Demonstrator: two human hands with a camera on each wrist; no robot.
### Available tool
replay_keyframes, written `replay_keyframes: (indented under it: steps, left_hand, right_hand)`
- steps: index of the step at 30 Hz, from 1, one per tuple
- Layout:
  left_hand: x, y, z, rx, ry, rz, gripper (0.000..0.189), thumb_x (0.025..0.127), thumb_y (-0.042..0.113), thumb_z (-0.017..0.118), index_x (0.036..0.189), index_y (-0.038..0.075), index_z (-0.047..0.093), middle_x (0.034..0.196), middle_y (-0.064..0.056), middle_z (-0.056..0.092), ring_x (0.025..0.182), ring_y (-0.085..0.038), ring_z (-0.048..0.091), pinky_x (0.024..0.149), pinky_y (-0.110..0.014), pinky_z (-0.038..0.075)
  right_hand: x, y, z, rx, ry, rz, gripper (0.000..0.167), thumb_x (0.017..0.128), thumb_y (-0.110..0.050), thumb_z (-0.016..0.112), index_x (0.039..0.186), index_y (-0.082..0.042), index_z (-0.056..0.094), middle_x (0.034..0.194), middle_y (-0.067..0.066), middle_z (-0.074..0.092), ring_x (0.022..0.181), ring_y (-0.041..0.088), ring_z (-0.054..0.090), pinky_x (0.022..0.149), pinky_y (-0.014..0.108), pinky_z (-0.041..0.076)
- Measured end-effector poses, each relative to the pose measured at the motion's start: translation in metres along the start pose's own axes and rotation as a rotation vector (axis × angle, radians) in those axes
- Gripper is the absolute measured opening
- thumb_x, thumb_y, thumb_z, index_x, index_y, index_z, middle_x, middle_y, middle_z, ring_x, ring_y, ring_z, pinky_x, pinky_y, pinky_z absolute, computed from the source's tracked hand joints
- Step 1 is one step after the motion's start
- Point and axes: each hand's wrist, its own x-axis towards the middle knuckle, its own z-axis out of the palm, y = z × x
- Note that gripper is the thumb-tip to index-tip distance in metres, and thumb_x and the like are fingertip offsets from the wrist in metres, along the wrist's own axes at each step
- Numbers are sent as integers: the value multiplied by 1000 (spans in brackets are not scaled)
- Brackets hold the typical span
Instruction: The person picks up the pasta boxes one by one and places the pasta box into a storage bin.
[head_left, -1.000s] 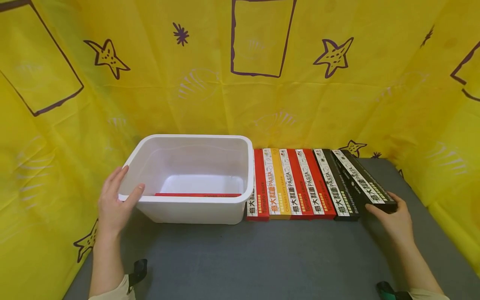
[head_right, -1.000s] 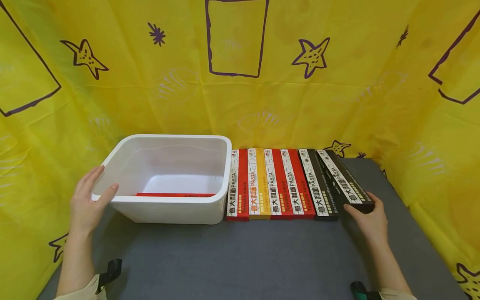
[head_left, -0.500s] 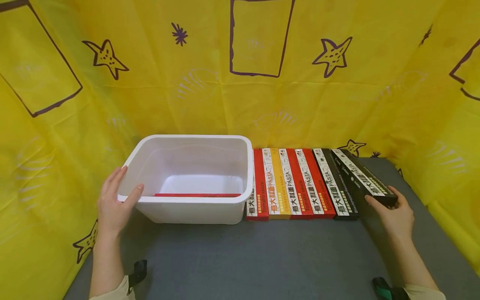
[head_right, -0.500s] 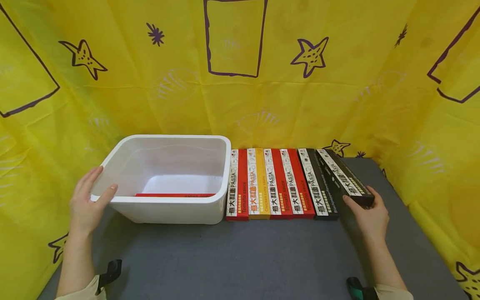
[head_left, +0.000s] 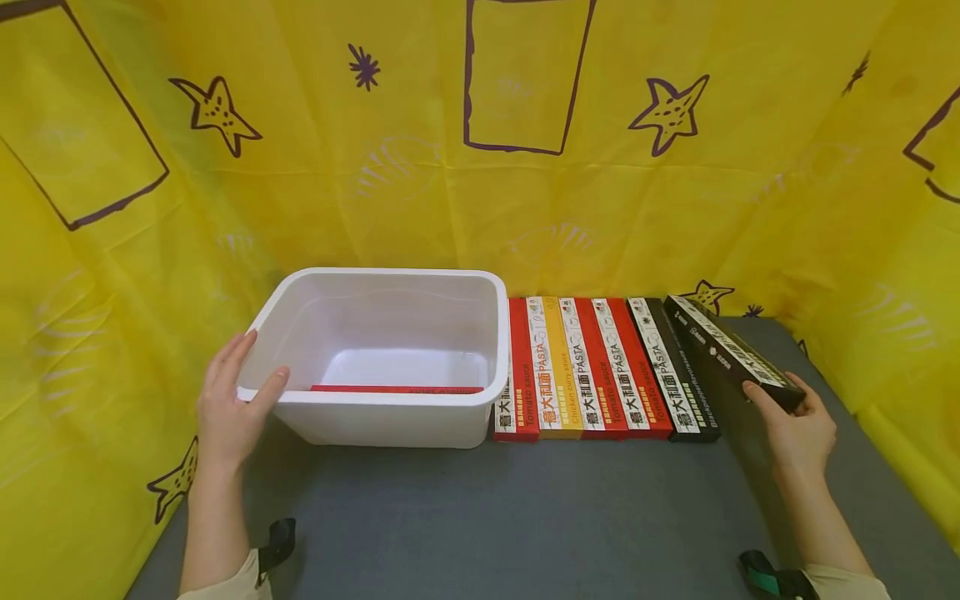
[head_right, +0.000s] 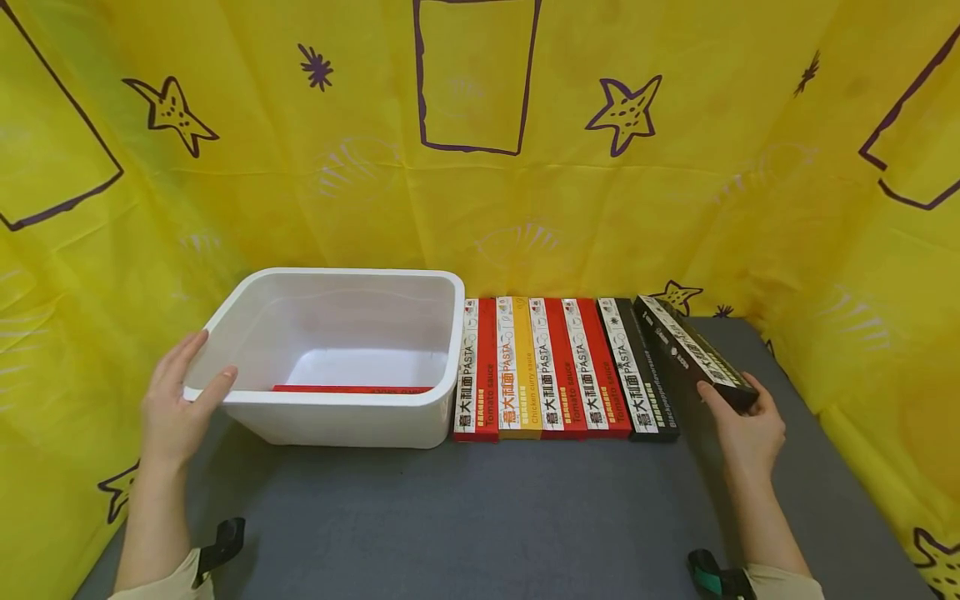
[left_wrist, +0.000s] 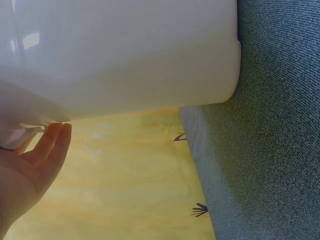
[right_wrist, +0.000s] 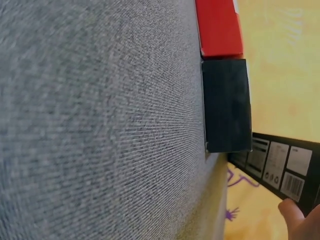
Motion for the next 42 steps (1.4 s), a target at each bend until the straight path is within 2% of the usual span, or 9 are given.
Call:
replay_keyframes:
  steps: [3, 6, 9, 15, 21, 26, 32, 38, 42]
  left_hand:
    - [0, 0, 0, -6, 5, 11, 62, 85, 21, 69, 144, 16, 51, 149, -11, 42, 134, -37, 37, 107, -64, 26]
    - [1, 0, 0, -9, -1, 3, 61, 86, 21, 68, 144, 16, 50, 150, -11, 41, 135, -37, 37, 107, -65, 26]
    - [1, 1, 0, -8, -12, -17, 63, 86, 23, 68, 145, 18, 49, 151, -10, 40, 136, -36, 36, 107, -65, 26]
    - [1, 1, 0, -10, -18, -33, 64, 86, 24, 68, 146, 19, 47, 152, -8, 39, 137, -35, 35, 107, -65, 26]
    - [1, 1, -1, -7, -10, -29, 63, 86, 23, 68, 146, 18, 48, 151, -9, 40, 136, -35, 35, 107, -65, 25]
    - [1, 1, -1, -7, -9, -40, 64, 85, 24, 68, 146, 19, 48, 151, -8, 40, 136, -35, 35, 107, -65, 26]
    - [0, 2, 0, -14, -6, -38, 64, 85, 24, 68, 146, 19, 48, 151, -8, 40, 136, -35, 36, 106, -65, 27]
    - [-1, 2, 0, -3, -9, -51, 63, 86, 24, 67, 146, 19, 47, 151, -8, 39, 136, -35, 35, 107, -65, 27]
    - [-1, 3, 0, -4, -7, -48, 64, 86, 25, 67, 146, 19, 48, 151, -8, 40, 136, -35, 35, 107, -65, 26]
  right_hand:
    - [0, -2, 0, 170, 24, 20, 62, 74, -25, 86, 130, -25, 61, 57, -9, 41, 52, 7, 35, 45, 19, 31]
    - [-1, -6, -1, 349, 55, 23, 54, 73, -14, 86, 122, -21, 64, 63, -8, 53, 51, 6, 40, 43, 18, 32]
    - [-5, -9, -2, 489, 86, 0, 50, 72, -4, 85, 117, -15, 67, 83, -6, 64, 66, 5, 52, 51, 12, 41]
    - [-5, -12, -4, 670, 150, -63, 45, 68, 9, 82, 108, -6, 71, 99, 3, 64, 81, 10, 62, 60, 12, 51]
    - [-8, -14, -7, 752, 175, -132, 41, 67, 13, 80, 104, 0, 69, 87, 5, 66, 75, 11, 62, 60, 14, 52]
    - [-14, -19, -10, 863, 138, -140, 39, 69, 18, 77, 103, 3, 67, 86, 8, 64, 73, 13, 64, 58, 18, 54]
    - [-23, -29, -9, 927, 79, -130, 39, 72, 21, 72, 107, 6, 66, 90, 11, 65, 75, 16, 65, 56, 21, 55]
    - [-36, -40, -7, 1050, -35, -106, 35, 77, 23, 64, 110, 12, 63, 100, 17, 64, 81, 21, 68, 57, 27, 57]
    - [-46, -49, -3, 1102, -102, -105, 36, 79, 25, 61, 113, 13, 62, 99, 19, 66, 84, 24, 69, 60, 30, 58]
